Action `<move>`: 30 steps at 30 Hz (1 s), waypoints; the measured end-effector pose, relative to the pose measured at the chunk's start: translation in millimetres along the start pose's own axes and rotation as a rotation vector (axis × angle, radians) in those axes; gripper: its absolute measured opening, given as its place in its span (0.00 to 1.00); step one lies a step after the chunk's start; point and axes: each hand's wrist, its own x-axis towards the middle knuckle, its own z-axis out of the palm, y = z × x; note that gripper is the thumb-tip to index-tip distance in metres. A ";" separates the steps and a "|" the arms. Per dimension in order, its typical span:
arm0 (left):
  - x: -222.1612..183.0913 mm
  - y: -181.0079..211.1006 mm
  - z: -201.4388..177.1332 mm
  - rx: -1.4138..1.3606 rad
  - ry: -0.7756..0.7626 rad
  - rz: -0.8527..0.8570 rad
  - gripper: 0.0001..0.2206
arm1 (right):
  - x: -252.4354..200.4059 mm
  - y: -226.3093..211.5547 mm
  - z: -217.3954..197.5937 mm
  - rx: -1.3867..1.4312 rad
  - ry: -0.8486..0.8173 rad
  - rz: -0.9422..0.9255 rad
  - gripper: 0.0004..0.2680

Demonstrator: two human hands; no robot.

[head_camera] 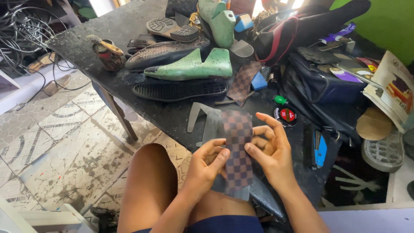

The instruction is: The person aligns a checkered pattern strip onto a gray leather shoe component on the workbench, pressing the edges to position it. They then open a tin of adhesive and use a brush to spread the glue over a leather strip, re-dipping the brush and coating the surface.

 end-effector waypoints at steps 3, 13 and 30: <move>0.7 -12.8 -11.7 0.065 -0.021 0.082 0.20 | 21.1 -7.0 -1.1 0.008 -0.069 0.060 0.28; -4.4 -2.3 -7.0 0.180 0.015 0.057 0.24 | 85.5 7.2 -16.8 -0.058 -0.211 0.143 0.19; -29.9 19.2 13.7 0.640 -0.182 0.476 0.27 | 92.7 20.3 -27.8 -0.224 -0.235 0.114 0.07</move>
